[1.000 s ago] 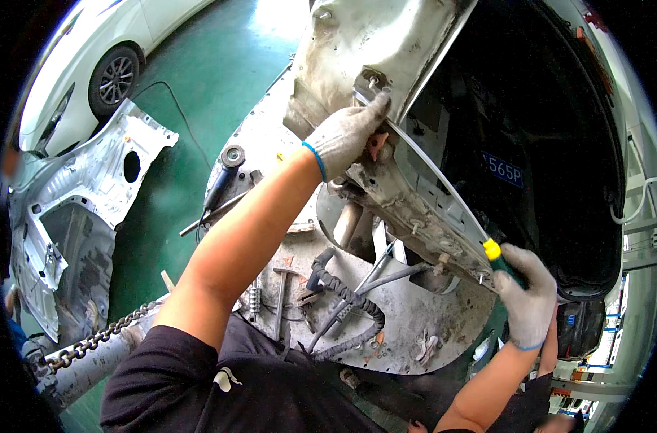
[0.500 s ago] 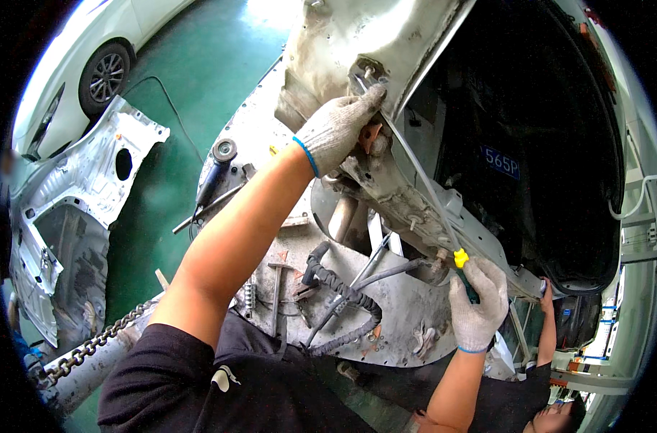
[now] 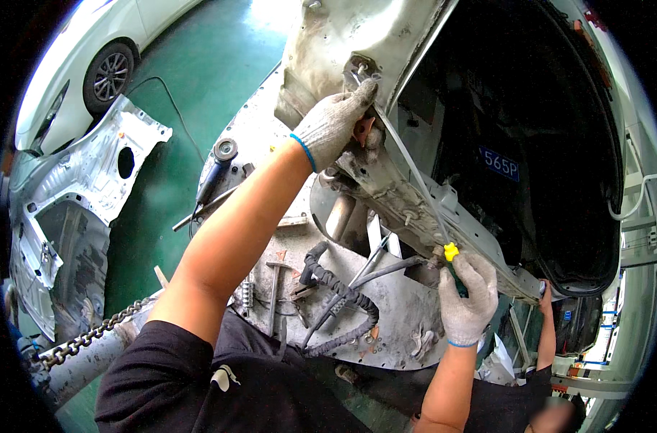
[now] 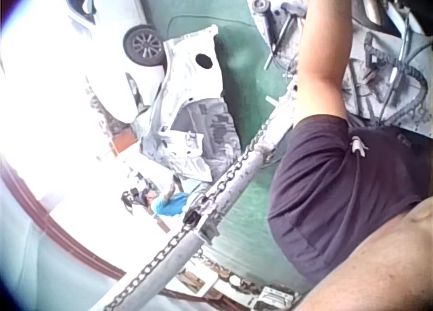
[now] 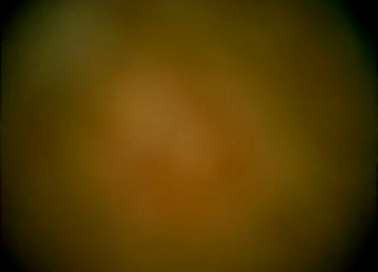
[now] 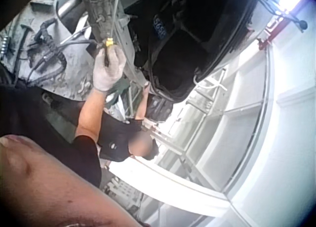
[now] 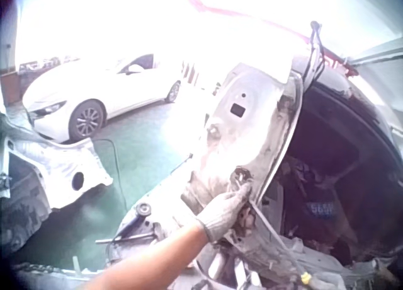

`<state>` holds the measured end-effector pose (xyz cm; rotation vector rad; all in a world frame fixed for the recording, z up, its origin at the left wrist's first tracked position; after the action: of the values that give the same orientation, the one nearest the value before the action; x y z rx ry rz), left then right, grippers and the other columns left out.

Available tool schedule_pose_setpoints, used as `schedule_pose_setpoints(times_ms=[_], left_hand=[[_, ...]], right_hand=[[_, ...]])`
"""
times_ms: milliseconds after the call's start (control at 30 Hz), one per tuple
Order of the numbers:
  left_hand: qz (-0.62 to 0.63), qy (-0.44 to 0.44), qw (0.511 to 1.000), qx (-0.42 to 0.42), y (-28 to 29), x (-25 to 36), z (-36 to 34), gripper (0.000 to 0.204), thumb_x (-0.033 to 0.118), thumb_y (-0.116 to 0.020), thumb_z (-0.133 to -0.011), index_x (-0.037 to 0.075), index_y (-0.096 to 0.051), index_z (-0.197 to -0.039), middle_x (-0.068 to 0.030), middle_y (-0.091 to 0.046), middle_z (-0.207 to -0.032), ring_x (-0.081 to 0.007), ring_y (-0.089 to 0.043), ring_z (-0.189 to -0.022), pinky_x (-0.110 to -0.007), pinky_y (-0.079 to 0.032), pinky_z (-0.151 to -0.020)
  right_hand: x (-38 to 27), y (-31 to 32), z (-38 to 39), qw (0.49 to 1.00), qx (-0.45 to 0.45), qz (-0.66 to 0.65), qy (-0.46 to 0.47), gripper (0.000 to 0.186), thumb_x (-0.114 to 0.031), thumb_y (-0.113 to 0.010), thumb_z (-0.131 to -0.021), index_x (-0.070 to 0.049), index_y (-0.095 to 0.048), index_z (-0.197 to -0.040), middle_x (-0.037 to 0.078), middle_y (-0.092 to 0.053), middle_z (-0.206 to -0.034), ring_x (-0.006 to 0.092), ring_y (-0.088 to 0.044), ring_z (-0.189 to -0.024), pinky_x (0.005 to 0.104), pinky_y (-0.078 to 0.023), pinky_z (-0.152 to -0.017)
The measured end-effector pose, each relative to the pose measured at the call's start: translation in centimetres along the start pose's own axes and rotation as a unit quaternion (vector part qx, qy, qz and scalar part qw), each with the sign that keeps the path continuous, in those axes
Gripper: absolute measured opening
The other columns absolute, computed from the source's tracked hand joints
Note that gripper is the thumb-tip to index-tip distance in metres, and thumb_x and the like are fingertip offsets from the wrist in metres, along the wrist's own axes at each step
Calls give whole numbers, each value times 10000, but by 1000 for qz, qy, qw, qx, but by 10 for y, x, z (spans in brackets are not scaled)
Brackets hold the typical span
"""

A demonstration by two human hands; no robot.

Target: The person uses a handheld grinder to smooth the inner surface of a car door panel, then switches to a spot welder to attach a metal patch. They use a screwdriver to pry and adjust the patch, and a hammer to tap the weld area. The person continues welding and hammering the patch into place on the door frame.

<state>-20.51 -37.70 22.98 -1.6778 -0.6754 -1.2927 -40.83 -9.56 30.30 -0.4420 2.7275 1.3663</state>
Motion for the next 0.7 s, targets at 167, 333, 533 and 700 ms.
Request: schedule_pose_setpoints(times_ms=[167,333,533,700], left_hand=[[49,24,998,19,-3,1,1,571,580,-602,-1013,32,-668,-866,-41,-611,-720,-148,-565,-651,-300,-479,-636],[14,11,1000,24,-6,-3,-2,577,574,-630,-1000,25,-668,-829,-42,-599,-703,-152,-564,-633,-296,-465,-615],[133,50,988,52,-2,-9,-3,621,624,-608,-993,23,-665,-848,-39,-597,-731,-151,-560,-652,-308,-478,-633],[-12,19,1000,3,-5,3,1,614,605,-574,-1021,21,-664,-856,-13,-604,-707,-112,-540,-634,-277,-454,-614]], right_hand=[[0,5,-12,1000,-7,-9,-3,426,126,-787,-728,-55,-714,-1107,157,-700,-1132,309,-692,-1045,387,-555,-918],[1,4,-7,999,-6,-24,-22,400,111,-789,-735,-46,-720,-1096,160,-707,-1130,307,-697,-1038,386,-553,-926],[-8,-5,-22,1000,-9,-24,-15,404,110,-805,-725,-41,-720,-1090,160,-713,-1120,310,-704,-1022,383,-559,-917],[2,2,-4,999,-3,-20,-33,432,125,-794,-724,-66,-716,-1104,154,-709,-1125,315,-698,-1039,392,-556,-925]])
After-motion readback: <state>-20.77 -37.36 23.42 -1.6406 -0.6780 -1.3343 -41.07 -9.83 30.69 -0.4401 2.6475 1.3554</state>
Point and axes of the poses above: each hand's wrist, its own z-axis away from the middle knuckle, its own y-axis out of the back of the hand, x = y × z, the point moved 4 cm from there along -z, towards the middle knuckle
